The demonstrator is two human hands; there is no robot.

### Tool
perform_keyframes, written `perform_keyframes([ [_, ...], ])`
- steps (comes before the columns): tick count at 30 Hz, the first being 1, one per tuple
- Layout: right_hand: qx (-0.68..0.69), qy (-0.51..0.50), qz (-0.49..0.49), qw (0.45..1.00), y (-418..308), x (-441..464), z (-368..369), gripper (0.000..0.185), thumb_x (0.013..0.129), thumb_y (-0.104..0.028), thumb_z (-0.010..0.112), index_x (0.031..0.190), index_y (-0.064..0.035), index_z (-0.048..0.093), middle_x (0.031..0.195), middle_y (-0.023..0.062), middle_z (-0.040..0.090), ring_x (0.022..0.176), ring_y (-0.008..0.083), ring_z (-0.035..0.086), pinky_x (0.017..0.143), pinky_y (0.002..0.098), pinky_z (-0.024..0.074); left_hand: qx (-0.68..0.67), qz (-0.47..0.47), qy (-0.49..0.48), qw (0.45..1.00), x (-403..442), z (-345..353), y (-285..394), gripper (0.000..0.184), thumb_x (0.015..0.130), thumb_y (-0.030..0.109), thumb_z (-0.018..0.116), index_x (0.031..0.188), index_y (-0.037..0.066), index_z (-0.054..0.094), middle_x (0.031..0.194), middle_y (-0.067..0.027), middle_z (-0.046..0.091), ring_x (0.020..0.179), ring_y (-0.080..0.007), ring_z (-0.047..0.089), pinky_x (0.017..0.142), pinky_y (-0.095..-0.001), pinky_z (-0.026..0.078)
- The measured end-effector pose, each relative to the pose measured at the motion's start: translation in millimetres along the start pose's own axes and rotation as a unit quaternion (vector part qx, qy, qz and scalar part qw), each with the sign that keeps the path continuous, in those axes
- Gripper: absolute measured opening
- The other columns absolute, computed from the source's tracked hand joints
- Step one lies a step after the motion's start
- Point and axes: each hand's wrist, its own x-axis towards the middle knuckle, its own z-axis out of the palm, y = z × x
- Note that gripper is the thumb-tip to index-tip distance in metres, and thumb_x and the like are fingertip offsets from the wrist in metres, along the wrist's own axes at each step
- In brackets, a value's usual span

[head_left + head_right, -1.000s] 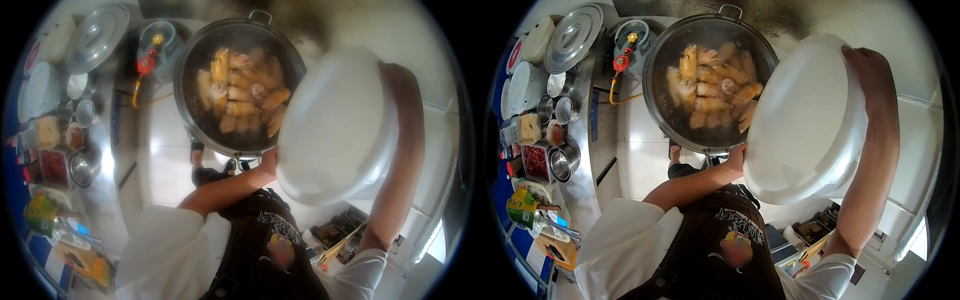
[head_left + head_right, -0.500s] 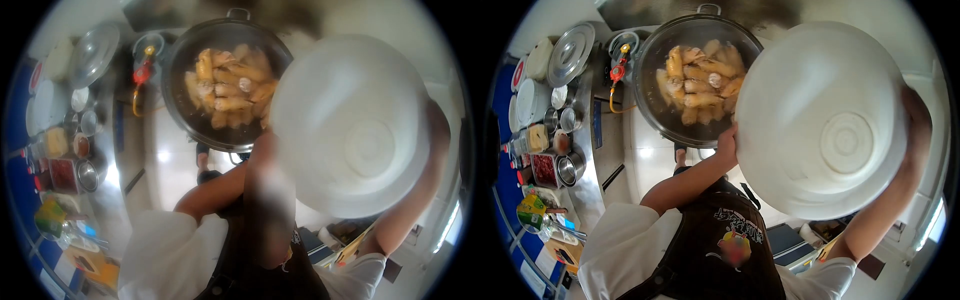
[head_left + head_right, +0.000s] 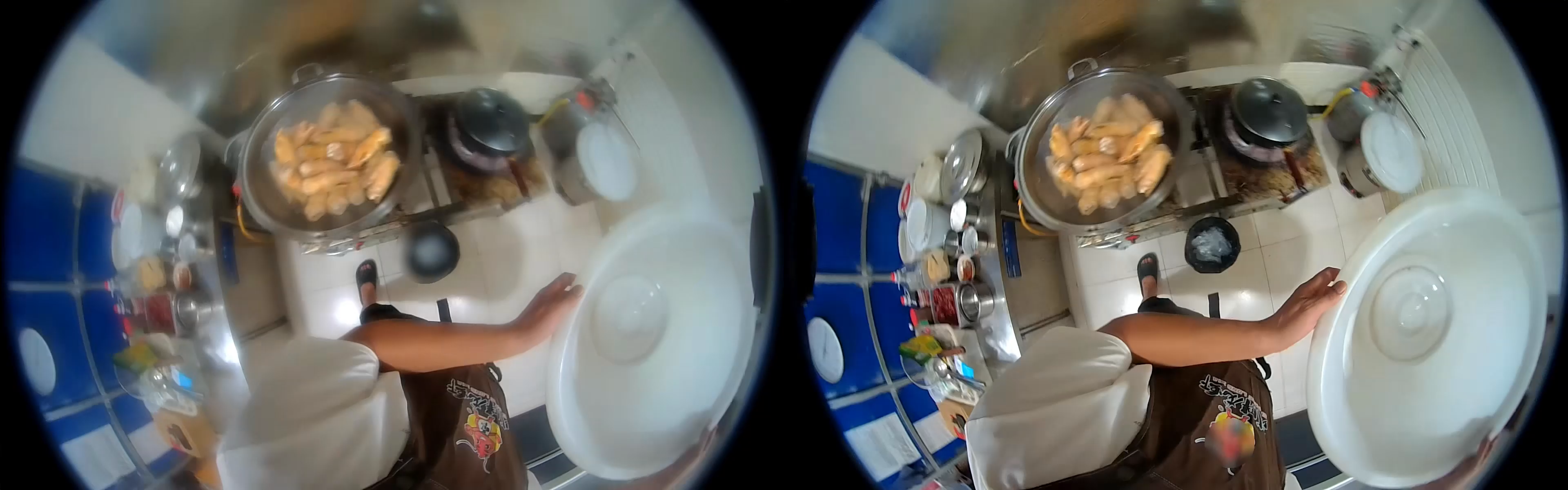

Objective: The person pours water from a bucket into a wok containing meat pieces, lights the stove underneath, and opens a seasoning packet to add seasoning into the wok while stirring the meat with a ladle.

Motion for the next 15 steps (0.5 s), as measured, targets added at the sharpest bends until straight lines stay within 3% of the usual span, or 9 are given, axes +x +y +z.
perform_keyframes([
  [3,-0.014,0.057,0.103,0.993,146,0,-54,0.05,0.076,-0.018,0.069,0.12,0.0051,0.061,0.104,0.0154,0.068,0.094,0.0256,0.063,0.084,0.0366,0.0489,0.06,-0.151,-0.079,0.984,42,42,-93,0.045,0.1,0.036,0.057,0.133,0.007,0.047,0.112,-0.0079,0.061,0.099,-0.0148,0.058,0.083,-0.0327,0.049],
  [5,-0.019,0.077,0.136,0.988,217,-4,-75,0.052,0.075,-0.017,0.069,0.121,0.0054,0.061,0.106,0.0159,0.068,0.095,0.0262,0.063,0.085,0.0371,0.0489,0.103,-0.208,-0.091,0.968,82,49,-180,0.06,0.084,0.004,0.068,0.14,0.008,0.046,0.112,-0.0095,0.062,0.1,-0.0191,0.062,0.083,-0.0355,0.053],
  [7,0.036,0.055,0.198,0.978,243,-3,-73,0.055,0.071,-0.013,0.07,0.121,0.0073,0.06,0.104,0.0164,0.068,0.092,0.0251,0.063,0.082,0.0363,0.0494,0.128,-0.273,-0.076,0.951,106,61,-242,0.067,0.078,-0.006,0.066,0.141,0.009,0.046,0.116,-0.0105,0.062,0.104,-0.0203,0.062,0.087,-0.0362,0.053],
  [8,0.027,0.082,0.273,0.958,291,-27,-93,0.053,0.07,-0.012,0.07,0.118,0.0083,0.061,0.1,0.0167,0.068,0.087,0.0249,0.063,0.078,0.0365,0.05,0.154,-0.321,-0.094,0.93,112,94,-282,0.064,0.08,-0.005,0.065,0.14,0.008,0.046,0.116,-0.0106,0.062,0.104,-0.0214,0.062,0.087,-0.0366,0.053],
  [9,0.023,0.062,0.32,0.945,318,-13,-57,0.051,0.069,-0.012,0.069,0.114,0.0093,0.062,0.097,0.0169,0.068,0.083,0.0247,0.063,0.074,0.0366,0.0507,0.171,-0.348,-0.064,0.919,119,76,-283,0.061,0.082,-0.003,0.064,0.14,0.007,0.047,0.116,-0.0107,0.062,0.104,-0.0224,0.063,0.087,-0.0371,0.053],
  [10,0.027,0.026,0.324,0.945,340,-16,-46,0.051,0.066,-0.007,0.067,0.113,0.0096,0.059,0.101,0.0182,0.067,0.088,0.0286,0.065,0.081,0.0373,0.0507,0.122,-0.38,-0.065,0.915,125,60,-296,0.058,0.085,-0.001,0.063,0.14,0.007,0.047,0.116,-0.011,0.063,0.102,-0.0228,0.063,0.086,-0.0378,0.053],
  [11,0.019,0.089,0.275,0.957,378,-36,-22,0.038,0.067,-0.012,0.069,0.1,0.0066,0.065,0.084,0.0121,0.066,0.071,0.023,0.061,0.063,0.0362,0.0498,0.078,-0.42,-0.079,0.901,138,58,-320,0.055,0.087,0.002,0.061,0.14,0.007,0.047,0.115,-0.0112,0.064,0.1,-0.0233,0.064,0.085,-0.0384,0.054],
  [13,0.064,0.052,0.328,0.941,364,-21,-17,0.039,0.066,-0.01,0.067,0.101,0.0069,0.066,0.084,0.0107,0.067,0.07,0.0205,0.061,0.063,0.0343,0.0492,0.092,-0.42,-0.045,0.902,151,56,-327,0.046,0.092,0.008,0.058,0.137,0.007,0.049,0.114,-0.0121,0.065,0.101,-0.0245,0.065,0.085,-0.0391,0.054],
  [15,0.126,0.093,0.325,0.933,373,6,1,0.035,0.065,-0.004,0.066,0.098,0.0075,0.065,0.083,0.0104,0.065,0.069,0.0206,0.06,0.062,0.035,0.0487,-0.023,-0.44,-0.05,0.896,188,35,-356,0.04,0.094,0.01,0.056,0.133,0.008,0.051,0.117,-0.0139,0.064,0.105,-0.027,0.066,0.086,-0.0398,0.054],
])
